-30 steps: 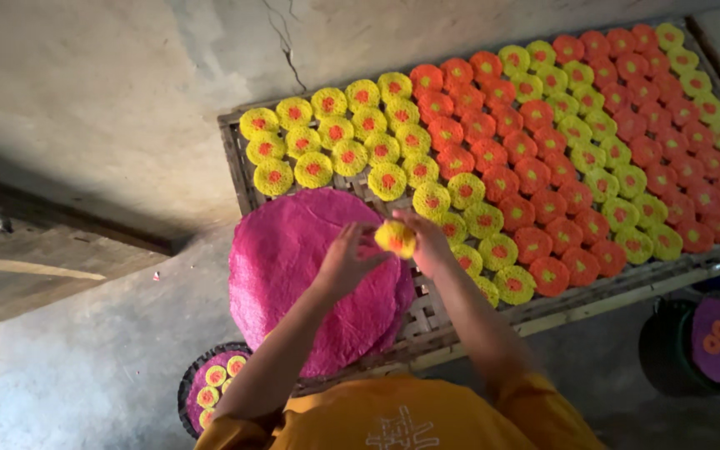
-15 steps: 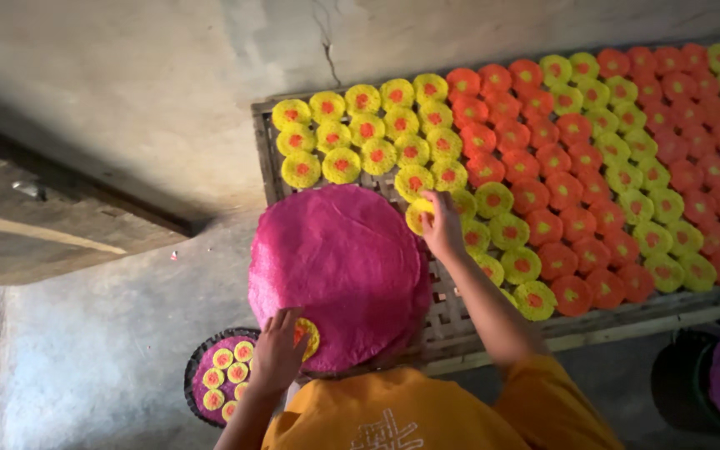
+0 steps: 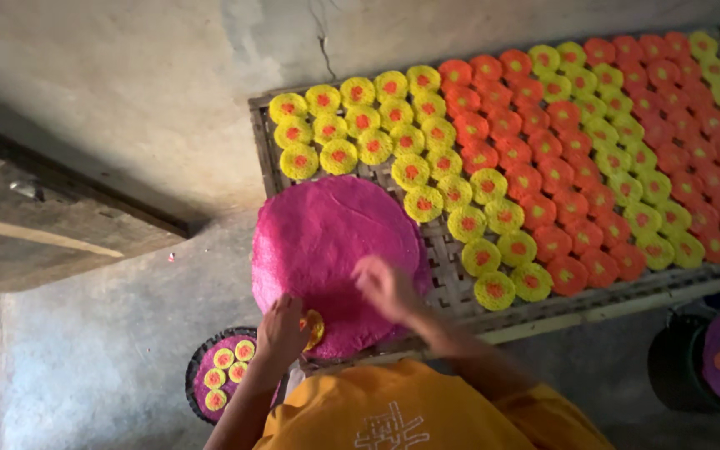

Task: The person places small yellow and orange flowers onto circular pink bases using their hands.

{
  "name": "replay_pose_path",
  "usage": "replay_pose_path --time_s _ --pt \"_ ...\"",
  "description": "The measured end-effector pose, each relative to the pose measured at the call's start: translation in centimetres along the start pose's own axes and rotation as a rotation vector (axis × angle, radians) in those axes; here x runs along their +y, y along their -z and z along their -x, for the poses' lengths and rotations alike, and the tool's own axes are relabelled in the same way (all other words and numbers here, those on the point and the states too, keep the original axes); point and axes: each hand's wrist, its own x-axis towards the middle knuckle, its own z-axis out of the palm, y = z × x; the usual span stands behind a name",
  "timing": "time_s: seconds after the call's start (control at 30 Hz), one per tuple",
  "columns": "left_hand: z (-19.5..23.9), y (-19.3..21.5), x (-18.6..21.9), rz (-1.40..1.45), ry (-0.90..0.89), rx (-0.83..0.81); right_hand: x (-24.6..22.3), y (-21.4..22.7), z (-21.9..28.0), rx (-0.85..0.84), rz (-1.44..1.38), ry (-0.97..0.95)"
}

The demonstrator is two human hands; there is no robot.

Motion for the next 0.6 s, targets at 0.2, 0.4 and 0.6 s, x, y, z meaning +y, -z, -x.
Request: replay_pose_path --time_s 0.2,0.4,0.6 --pt "1.2 -0.5 3.7 0.630 0.155 -0.261 0.4 -6.3 5.7 -0.443 -1.008 -0.847" --pt "-0.9 -2.0 1.7 0.528 0.223 0.080 5.9 -0.6 7.3 -0.263 -0.429 -0.694" --pt "-1.8 -4.1 -8.5 0.197 0.352 0.477 10.2 10.3 2.7 0.189 -0.162 -0.487"
